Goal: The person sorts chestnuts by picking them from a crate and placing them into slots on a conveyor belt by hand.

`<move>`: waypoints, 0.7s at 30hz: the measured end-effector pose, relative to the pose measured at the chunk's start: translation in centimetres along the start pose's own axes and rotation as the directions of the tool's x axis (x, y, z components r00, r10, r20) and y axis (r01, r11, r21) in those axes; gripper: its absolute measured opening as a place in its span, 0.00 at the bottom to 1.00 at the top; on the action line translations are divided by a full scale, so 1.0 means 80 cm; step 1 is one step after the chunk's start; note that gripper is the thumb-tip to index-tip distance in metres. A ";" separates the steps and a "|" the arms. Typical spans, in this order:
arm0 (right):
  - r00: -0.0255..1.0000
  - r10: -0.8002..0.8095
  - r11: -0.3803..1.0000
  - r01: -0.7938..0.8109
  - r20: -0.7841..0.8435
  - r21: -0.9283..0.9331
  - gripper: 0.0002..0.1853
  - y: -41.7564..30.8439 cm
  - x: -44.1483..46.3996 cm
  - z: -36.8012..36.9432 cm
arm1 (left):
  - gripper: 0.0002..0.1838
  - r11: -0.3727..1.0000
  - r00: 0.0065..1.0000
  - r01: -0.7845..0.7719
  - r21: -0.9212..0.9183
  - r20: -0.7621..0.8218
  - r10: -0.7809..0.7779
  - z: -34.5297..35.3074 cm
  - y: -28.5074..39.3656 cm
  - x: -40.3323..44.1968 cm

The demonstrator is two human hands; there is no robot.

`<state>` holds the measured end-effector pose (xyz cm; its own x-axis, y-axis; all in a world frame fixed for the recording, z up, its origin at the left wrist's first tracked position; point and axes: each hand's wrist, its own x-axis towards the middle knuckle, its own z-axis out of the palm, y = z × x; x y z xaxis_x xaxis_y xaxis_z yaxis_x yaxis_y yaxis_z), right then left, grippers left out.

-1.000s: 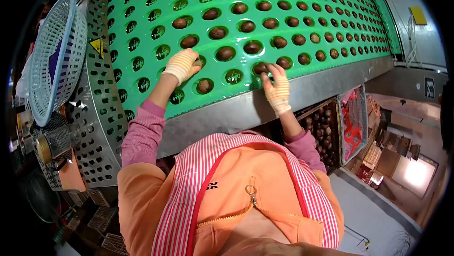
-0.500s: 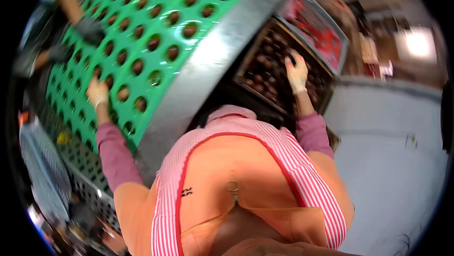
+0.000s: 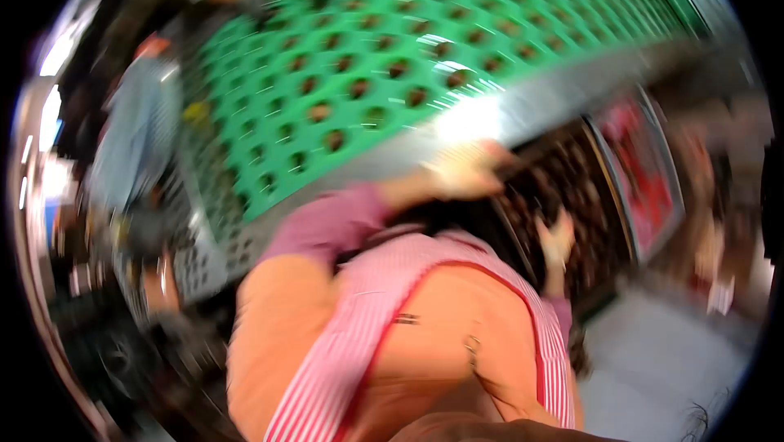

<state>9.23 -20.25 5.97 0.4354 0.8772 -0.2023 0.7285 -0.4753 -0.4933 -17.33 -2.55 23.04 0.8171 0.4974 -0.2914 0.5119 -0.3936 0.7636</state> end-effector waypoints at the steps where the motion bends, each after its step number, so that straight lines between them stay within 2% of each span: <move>1: 0.999 0.002 0.991 -0.009 -0.047 -0.136 0.40 0.034 -0.001 0.018 | 0.27 0.964 0.948 -0.262 -0.042 -0.199 0.249 0.067 -0.020 0.010; 2: 0.995 0.019 0.952 -0.048 -0.097 -0.303 0.44 0.065 0.002 0.035 | 0.31 0.968 0.961 -0.249 0.030 -0.118 0.250 0.091 -0.011 0.023; 4: 0.987 0.159 0.927 -0.152 -0.009 -0.344 0.49 0.063 -0.013 0.031 | 0.38 0.966 0.976 -0.215 0.144 0.007 0.216 0.140 -0.001 0.047; 6: 0.986 0.157 0.918 -0.123 0.060 -0.376 0.50 0.068 -0.033 0.024 | 0.44 0.961 0.984 -0.179 0.209 0.051 0.172 0.205 -0.022 0.084; 7: 0.986 0.118 0.928 -0.069 0.115 -0.365 0.50 0.088 0.011 0.014 | 0.44 0.926 0.984 -0.179 0.332 0.038 0.176 0.215 -0.019 0.136; 11: 0.977 0.067 0.926 0.014 0.201 -0.377 0.50 0.083 0.013 -0.003 | 0.40 0.706 0.967 -0.246 0.664 0.117 0.226 0.247 -0.024 0.171; 12: 0.973 0.070 0.926 0.019 0.220 -0.377 0.50 0.073 0.015 -0.013 | 0.41 0.668 0.975 -0.205 0.715 0.094 0.199 0.255 -0.025 0.178; 14: 0.967 0.064 0.929 0.032 0.246 -0.368 0.47 0.061 0.021 -0.030 | 0.42 0.696 0.986 -0.160 0.699 0.138 0.089 0.250 -0.027 0.194; 15: 0.967 0.017 0.958 0.058 0.254 -0.282 0.46 0.073 0.023 -0.030 | 0.45 0.757 0.988 -0.119 0.643 0.156 0.023 0.245 -0.025 0.196; 17: 0.965 -0.070 0.983 0.110 0.252 -0.145 0.44 0.095 0.027 -0.023 | 0.45 0.754 0.977 -0.146 0.640 0.211 0.011 0.246 -0.020 0.205; 21: 0.958 -0.113 0.969 0.165 0.264 -0.183 0.50 0.102 0.028 -0.018 | 0.41 0.756 0.966 -0.177 0.630 0.258 0.011 0.256 -0.017 0.215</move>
<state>16.89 -22.27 2.74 0.1951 0.9120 -0.3609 0.8748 -0.3282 -0.3564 1.46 -9.27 5.17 0.8635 0.2768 -0.4216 0.4097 -0.8725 0.2662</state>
